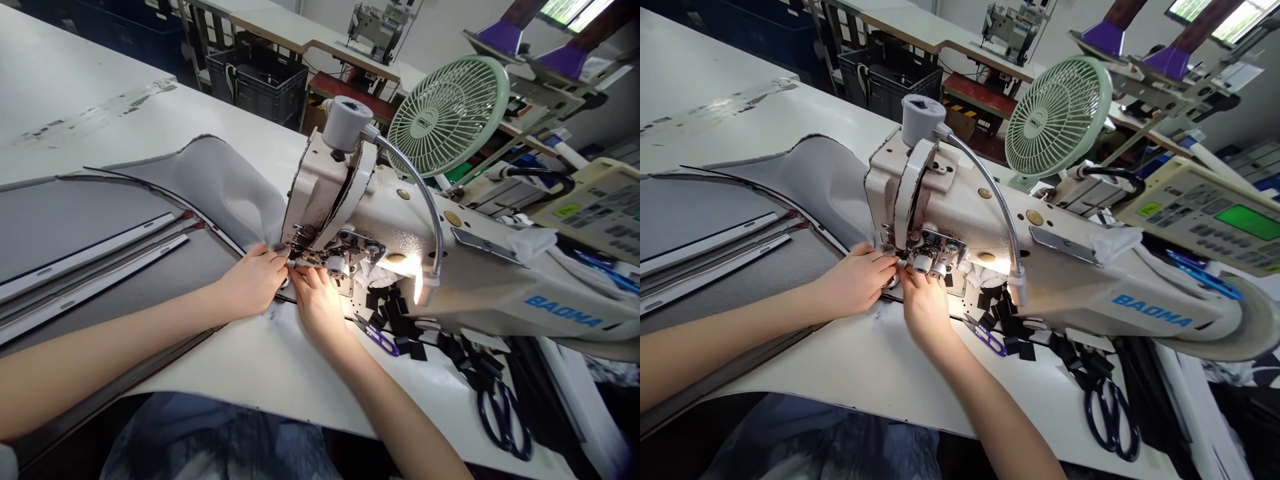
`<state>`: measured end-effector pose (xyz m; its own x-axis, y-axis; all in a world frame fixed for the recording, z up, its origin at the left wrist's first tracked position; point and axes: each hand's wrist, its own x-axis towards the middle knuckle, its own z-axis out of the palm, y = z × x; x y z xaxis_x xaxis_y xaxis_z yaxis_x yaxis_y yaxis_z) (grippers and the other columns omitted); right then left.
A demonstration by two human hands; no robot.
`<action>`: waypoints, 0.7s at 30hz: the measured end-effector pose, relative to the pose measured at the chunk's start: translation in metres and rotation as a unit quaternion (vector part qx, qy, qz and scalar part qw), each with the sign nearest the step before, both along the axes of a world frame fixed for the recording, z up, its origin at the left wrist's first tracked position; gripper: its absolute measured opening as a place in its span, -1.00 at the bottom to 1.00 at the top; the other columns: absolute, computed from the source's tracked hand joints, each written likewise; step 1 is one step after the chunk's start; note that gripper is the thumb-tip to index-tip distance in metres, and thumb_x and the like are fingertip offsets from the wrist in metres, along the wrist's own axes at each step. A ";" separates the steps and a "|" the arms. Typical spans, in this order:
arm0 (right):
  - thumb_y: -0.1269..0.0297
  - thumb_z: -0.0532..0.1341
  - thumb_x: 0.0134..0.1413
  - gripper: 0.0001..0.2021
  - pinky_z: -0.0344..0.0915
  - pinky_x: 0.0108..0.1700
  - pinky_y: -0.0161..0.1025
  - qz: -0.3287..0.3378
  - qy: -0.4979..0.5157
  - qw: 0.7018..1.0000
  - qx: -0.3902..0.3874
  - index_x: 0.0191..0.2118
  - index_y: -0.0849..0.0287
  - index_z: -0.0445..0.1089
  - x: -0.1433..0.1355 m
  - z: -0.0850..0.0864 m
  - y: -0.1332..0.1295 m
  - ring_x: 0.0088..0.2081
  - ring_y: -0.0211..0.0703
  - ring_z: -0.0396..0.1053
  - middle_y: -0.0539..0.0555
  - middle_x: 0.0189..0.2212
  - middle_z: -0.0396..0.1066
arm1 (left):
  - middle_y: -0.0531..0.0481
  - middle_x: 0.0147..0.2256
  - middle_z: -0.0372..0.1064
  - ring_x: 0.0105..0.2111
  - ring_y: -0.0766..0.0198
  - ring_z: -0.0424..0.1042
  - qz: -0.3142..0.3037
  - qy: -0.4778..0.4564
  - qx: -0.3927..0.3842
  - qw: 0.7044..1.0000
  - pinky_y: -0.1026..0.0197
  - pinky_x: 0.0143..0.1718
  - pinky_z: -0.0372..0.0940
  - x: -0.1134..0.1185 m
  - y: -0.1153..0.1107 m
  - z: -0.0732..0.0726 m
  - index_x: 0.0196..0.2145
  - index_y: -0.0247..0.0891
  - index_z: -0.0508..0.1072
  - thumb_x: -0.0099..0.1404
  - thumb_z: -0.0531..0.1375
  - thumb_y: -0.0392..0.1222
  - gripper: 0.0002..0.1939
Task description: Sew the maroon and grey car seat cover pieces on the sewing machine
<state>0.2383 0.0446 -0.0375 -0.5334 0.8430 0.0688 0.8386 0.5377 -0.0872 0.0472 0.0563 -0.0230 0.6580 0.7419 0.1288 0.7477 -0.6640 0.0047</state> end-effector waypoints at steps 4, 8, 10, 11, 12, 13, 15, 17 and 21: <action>0.43 0.03 0.34 -0.58 0.31 -0.03 -0.12 0.003 0.006 1.000 0.003 0.23 0.10 0.38 -0.001 -0.001 0.000 -0.05 -0.01 0.36 0.19 0.07 0.46 | -0.21 -0.24 0.45 -0.23 0.02 0.42 -0.001 -0.002 -0.001 1.000 -0.04 -0.11 0.20 0.000 -0.002 -0.002 -0.27 -0.36 0.50 0.21 0.12 -0.43 -0.81; 0.44 0.02 0.35 -0.57 0.32 -0.02 -0.12 -0.004 0.009 1.000 -0.005 0.24 0.13 0.36 -0.001 -0.002 0.007 -0.02 0.00 0.37 0.18 0.04 0.48 | -0.20 -0.22 0.45 -0.19 0.02 0.43 0.013 -0.007 -0.002 1.000 -0.06 -0.08 0.20 0.002 0.000 -0.001 -0.25 -0.35 0.50 0.23 0.12 -0.39 -0.82; 0.43 0.01 0.36 -0.58 0.33 -0.04 -0.14 -0.008 0.016 1.000 -0.010 0.24 0.14 0.36 0.001 -0.002 0.009 -0.04 -0.02 0.39 0.19 0.02 0.48 | -0.19 -0.19 0.46 -0.15 0.01 0.43 0.010 -0.013 -0.029 0.999 -0.05 -0.04 0.19 0.000 0.002 0.005 -0.23 -0.33 0.49 0.24 0.15 -0.31 -0.84; 0.42 0.00 0.37 -0.59 0.33 -0.05 -0.15 -0.008 0.020 1.000 -0.011 0.23 0.15 0.37 0.002 -0.001 0.009 -0.04 -0.03 0.40 0.20 0.02 0.48 | -0.18 -0.15 0.46 -0.12 0.02 0.43 -0.001 -0.022 -0.049 0.999 -0.05 -0.01 0.19 -0.004 0.004 0.010 -0.21 -0.31 0.50 0.25 0.16 -0.26 -0.83; 0.41 -0.01 0.38 -0.59 0.33 -0.06 -0.16 -0.007 0.023 1.000 -0.012 0.22 0.15 0.37 0.003 0.000 0.008 -0.04 -0.04 0.41 0.20 0.02 0.47 | -0.16 -0.12 0.47 -0.09 0.04 0.43 -0.014 -0.034 -0.065 0.997 -0.05 0.02 0.17 -0.010 0.007 0.015 -0.19 -0.28 0.50 0.27 0.16 -0.20 -0.81; 0.39 0.01 0.38 -0.60 0.33 -0.05 -0.17 -0.007 0.025 1.000 -0.009 0.23 0.15 0.36 0.003 0.002 0.007 -0.04 -0.04 0.41 0.21 0.04 0.46 | -0.13 -0.10 0.48 -0.06 0.05 0.43 -0.024 -0.048 -0.072 0.996 -0.05 0.06 0.15 -0.017 0.012 0.020 -0.17 -0.24 0.51 0.30 0.14 -0.16 -0.79; 0.29 0.08 0.37 -0.61 0.33 -0.04 -0.15 -0.004 0.024 1.000 0.005 0.25 0.15 0.32 -0.001 0.009 0.002 -0.03 -0.01 0.41 0.24 0.06 0.44 | -0.11 -0.08 0.49 -0.02 0.07 0.42 -0.018 -0.069 -0.052 0.996 -0.07 0.13 0.09 -0.033 0.026 0.030 -0.15 -0.18 0.52 0.38 0.04 -0.12 -0.73; 0.14 0.20 0.30 -0.59 0.34 -0.05 -0.11 0.002 0.010 1.000 0.020 0.19 0.16 0.33 -0.014 0.018 -0.002 -0.04 0.03 0.42 0.26 0.04 0.44 | -0.13 -0.09 0.50 -0.01 0.08 0.42 0.019 -0.065 -0.018 0.998 -0.05 0.14 0.09 -0.047 0.045 0.038 -0.14 -0.18 0.52 0.44 -0.06 -0.14 -0.64; 0.21 0.19 0.28 -0.74 0.35 -0.22 -0.14 0.007 -0.044 0.999 0.019 -0.03 0.27 0.38 -0.053 0.032 -0.005 -0.19 0.05 0.47 0.31 -0.20 0.50 | -0.17 -0.35 0.52 -0.27 0.07 0.48 0.113 0.093 -0.091 0.985 0.10 -0.14 0.23 -0.050 0.077 0.050 -0.35 -0.28 0.52 0.41 -0.02 0.08 -0.54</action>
<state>0.1851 0.0392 -0.0057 -0.5510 0.8328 0.0523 0.8342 0.5515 0.0075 -0.0024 0.1332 0.0274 0.4734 0.8716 -0.1271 0.8753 -0.4817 -0.0435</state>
